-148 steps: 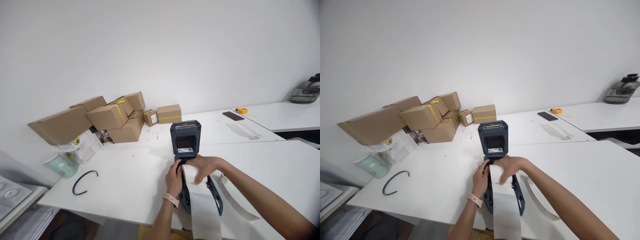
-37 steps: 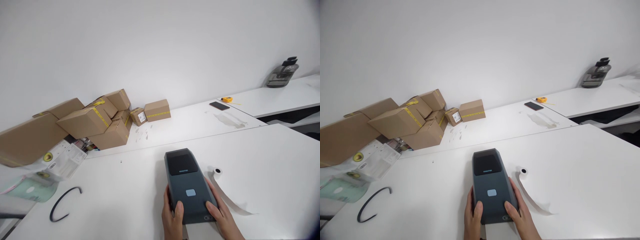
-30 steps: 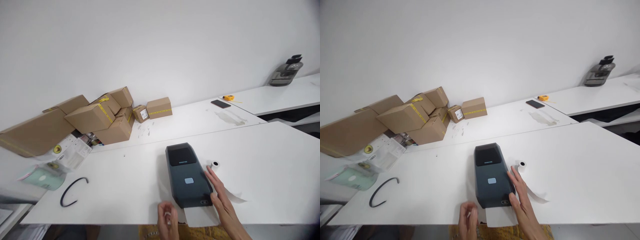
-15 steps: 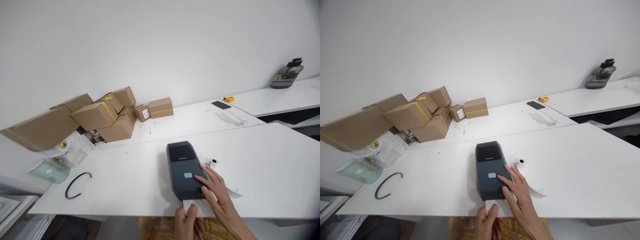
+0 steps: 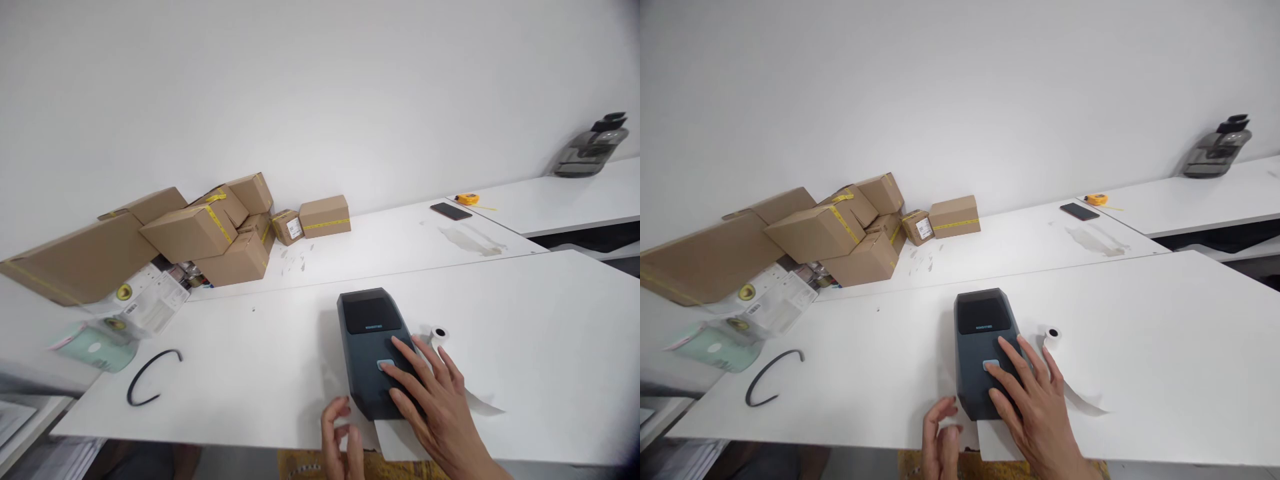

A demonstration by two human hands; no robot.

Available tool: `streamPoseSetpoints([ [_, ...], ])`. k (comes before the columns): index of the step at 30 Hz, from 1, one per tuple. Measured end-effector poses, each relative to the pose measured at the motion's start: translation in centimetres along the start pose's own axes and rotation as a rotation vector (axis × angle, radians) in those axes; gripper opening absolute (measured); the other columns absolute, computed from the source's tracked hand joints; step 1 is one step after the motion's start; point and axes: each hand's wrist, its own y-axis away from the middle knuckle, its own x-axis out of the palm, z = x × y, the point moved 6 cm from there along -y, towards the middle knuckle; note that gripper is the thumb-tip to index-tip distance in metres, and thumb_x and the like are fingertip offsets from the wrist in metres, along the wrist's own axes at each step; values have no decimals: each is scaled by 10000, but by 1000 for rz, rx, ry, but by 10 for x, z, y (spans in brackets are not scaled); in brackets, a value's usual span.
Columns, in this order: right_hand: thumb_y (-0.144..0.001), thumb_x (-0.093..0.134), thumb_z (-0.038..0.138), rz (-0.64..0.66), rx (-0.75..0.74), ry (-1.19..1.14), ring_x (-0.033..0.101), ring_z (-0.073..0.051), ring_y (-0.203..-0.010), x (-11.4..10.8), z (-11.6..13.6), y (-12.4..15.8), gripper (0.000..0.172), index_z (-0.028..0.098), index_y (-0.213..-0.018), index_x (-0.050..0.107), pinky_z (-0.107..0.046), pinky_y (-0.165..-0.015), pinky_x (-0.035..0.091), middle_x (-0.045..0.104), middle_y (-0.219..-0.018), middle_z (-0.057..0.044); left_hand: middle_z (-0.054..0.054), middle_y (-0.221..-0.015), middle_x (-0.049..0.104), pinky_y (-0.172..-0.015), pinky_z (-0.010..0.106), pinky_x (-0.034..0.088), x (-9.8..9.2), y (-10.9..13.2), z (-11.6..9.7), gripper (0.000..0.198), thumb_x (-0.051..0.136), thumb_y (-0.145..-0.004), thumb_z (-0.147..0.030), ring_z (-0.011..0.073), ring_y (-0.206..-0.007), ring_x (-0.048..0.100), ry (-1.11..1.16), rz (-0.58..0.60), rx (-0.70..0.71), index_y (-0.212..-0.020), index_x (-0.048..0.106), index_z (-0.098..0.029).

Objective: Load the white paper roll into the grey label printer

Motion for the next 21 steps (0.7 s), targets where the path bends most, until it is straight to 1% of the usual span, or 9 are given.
streamPoseSetpoints([
  [1, -951, 573, 289, -2, -10, 10, 369, -308, -1440, 0, 0, 0, 276, 290, -1212, 665, -546, -1177, 200, 571, -1463, -59, 121, -1224, 682, -883, 334, 538, 3, -1, -8, 632, 590, -813, -724, 261, -1029, 666, 5, -21, 61, -1186, 659, -219],
  [3, -948, 587, 292, -6, -24, 23, 363, -306, -1444, 1, 1, -1, 276, 290, -1214, 663, -554, -1185, 181, 595, -1440, -59, 139, -1480, 525, -1030, 352, 487, 17, -2, -18, 671, 557, -867, -665, 294, -1277, 562, 28, 15, 145, -1365, 553, -214],
  [6, -952, 588, 290, -11, -7, 8, 360, -296, -1449, 1, 0, 0, 272, 308, -1215, 656, -560, -1194, 157, 601, -1433, -43, 140, -1605, 373, -1082, 350, 463, 38, -1, -19, 725, 542, -907, -583, 308, -1422, 439, 44, 140, 151, -1509, 392, -209],
  [9, -968, 562, 312, 31, 76, -98, 324, -304, -1477, 3, -3, 7, 313, 333, -1275, 621, -564, -1177, 217, 499, -1531, -28, 129, -1646, 307, -1137, 361, 422, 45, 1, -17, 770, 537, -914, -575, 315, -1486, 353, 46, 204, 150, -1557, 314, -214],
  [12, -991, 515, 366, 74, 236, -303, 281, -324, -1505, 6, -10, 18, 404, 359, -1395, 531, -566, -1123, 355, 356, -1624, -29, 107, -1653, 307, -1169, 348, 384, 41, 1, -19, 752, 499, -933, -594, 296, -1510, 317, 45, 208, 158, -1562, 311, -226],
  [14, -1007, 474, 407, 55, 396, -439, 282, -328, -1510, 6, -19, 27, 448, 376, -1453, 471, -580, -1120, 390, 324, -1640, -30, 99, -1647, 325, -1187, 335, 357, 38, 1, -25, 736, 476, -942, -604, 286, -1516, 307, 33, 204, 159, -1554, 336, -219],
  [16, -1016, 438, 449, 22, 583, -549, 300, -319, -1509, 7, -31, 35, 480, 381, -1491, 432, -588, -1151, 376, 336, -1637, -30, 79, -1648, 331, -1211, 324, 315, 37, -1, -31, 716, 455, -950, -609, 278, -1529, 281, 13, 204, 136, -1546, 366, -223],
  [18, -1022, 406, 486, 31, 750, -638, 315, -303, -1508, 10, -39, 44, 504, 369, -1512, 420, -572, -1191, 341, 366, -1628, -25, 43, -1658, 318, -1213, 313, 310, 38, -2, -32, 696, 429, -958, -616, 264, -1540, 253, 7, 217, 63, -1548, 371, -252],
  [21, -1022, 390, 515, 97, 844, -716, 322, -288, -1507, 18, -42, 54, 527, 345, -1519, 436, -551, -1223, 292, 390, -1620, -17, 7, -1668, 295, -1189, 314, 361, 42, -3, -28, 707, 408, -954, -647, 255, -1544, 243, 30, 238, -61, -1563, 344, -293],
])
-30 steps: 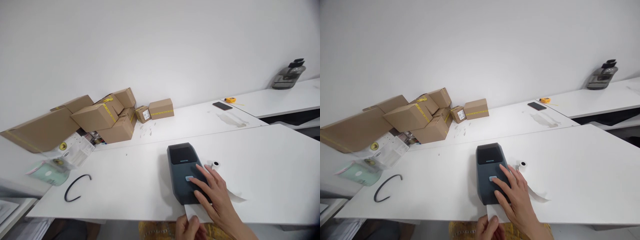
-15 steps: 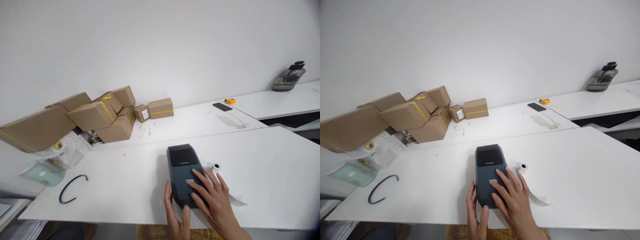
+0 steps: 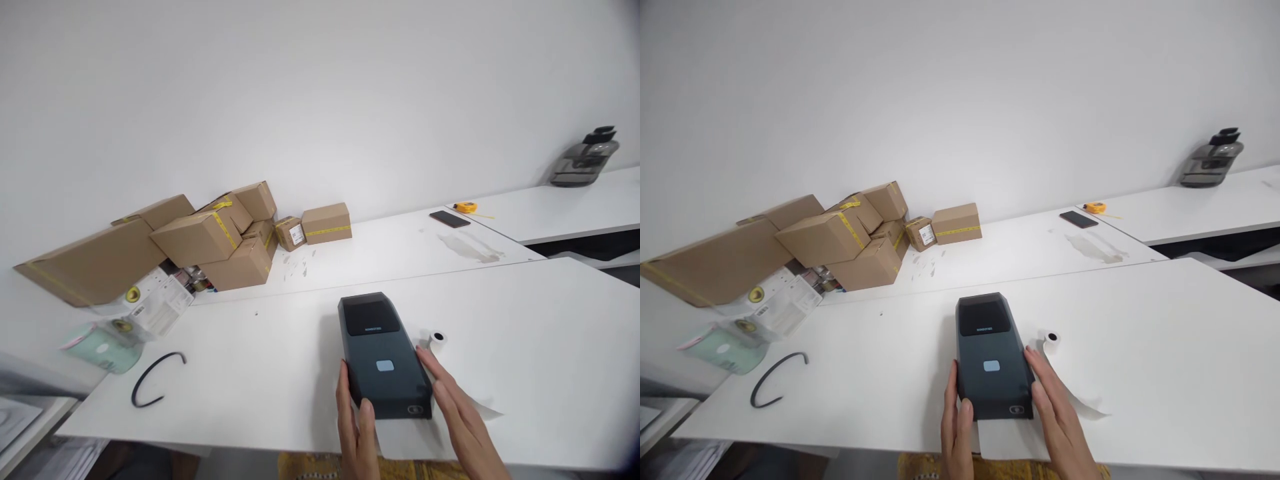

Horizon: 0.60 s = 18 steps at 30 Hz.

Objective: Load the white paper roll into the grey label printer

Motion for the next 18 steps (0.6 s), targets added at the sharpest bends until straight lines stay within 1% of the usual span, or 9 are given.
streamPoseSetpoints([
  [1, -1018, 403, 517, 16, -6, -1, 324, -290, -1506, 2, -2, 1, 541, 337, -1528, 428, -547, -1219, 299, 382, -1625, -20, 4, -1670, 289, -1183, 322, 376, 1, 0, 1, 722, 409, -948, -659, 260, -1545, 241, 11, 1, -12, -1567, 337, -295],
  [3, -1011, 427, 509, 22, -48, 5, 338, -296, -1498, 4, -5, 4, 574, 328, -1554, 387, -532, -1186, 365, 367, -1631, -30, 8, -1671, 281, -1190, 342, 377, 0, -1, 2, 750, 427, -933, -674, 273, -1547, 230, 28, -3, 3, -1570, 340, -287],
  [6, -1020, 419, 473, 27, -122, 24, 375, -298, -1476, 4, -5, 5, 578, 327, -1574, 345, -497, -1117, 471, 376, -1624, -40, 30, -1668, 286, -1230, 384, 322, -1, -2, -1, 774, 457, -921, -673, 294, -1553, 203, 68, 4, 29, -1566, 363, -255],
  [8, -1027, 406, 450, 45, -175, 54, 394, -298, -1464, 2, 0, 3, 564, 332, -1575, 342, -480, -1090, 504, 392, -1615, -38, 40, -1665, 288, -1253, 407, 272, -3, -3, -7, 783, 479, -913, -671, 305, -1558, 177, 93, 9, 31, -1560, 381, -240],
  [10, -1033, 390, 436, 49, -210, 91, 394, -298, -1466, -1, 11, -1, 558, 335, -1579, 330, -469, -1090, 508, 388, -1619, -35, 48, -1666, 286, -1251, 415, 275, -5, -7, -19, 779, 498, -909, -660, 310, -1559, 168, 120, 17, 52, -1553, 392, -235],
  [11, -1036, 375, 434, 41, -225, 112, 390, -298, -1470, -3, 19, -6, 555, 339, -1581, 320, -471, -1097, 501, 381, -1624, -33, 55, -1664, 293, -1243, 408, 294, -6, -10, -27, 770, 499, -914, -652, 306, -1556, 184, 137, 22, 78, -1551, 394, -232],
  [13, -1039, 352, 440, 9, -301, 170, 397, -306, -1468, -6, 42, -18, 557, 345, -1585, 294, -496, -1110, 475, 384, -1623, -40, 76, -1643, 345, -1216, 383, 342, -7, -21, -49, 744, 480, -934, -631, 287, -1533, 270, 175, 42, 157, -1552, 383, -227],
  [16, -1030, 361, 469, -61, -544, 301, 382, -335, -1462, -3, 88, -46, 579, 337, -1585, 261, -587, -1153, 358, 373, -1622, -71, 81, -1557, 490, -1217, 372, 329, -10, -47, -81, 661, 404, -986, -588, 233, -1473, 403, 203, 45, 273, -1554, 346, -254],
  [18, -1028, 373, 461, -113, -701, 346, 351, -341, -1470, 1, 117, -68, 554, 307, -1556, 309, -609, -1177, 273, 355, -1625, -97, 86, -1462, 590, -1218, 380, 317, -12, -69, -90, 586, 359, -1015, -545, 217, -1436, 457, 178, -18, 295, -1525, 372, -255],
])
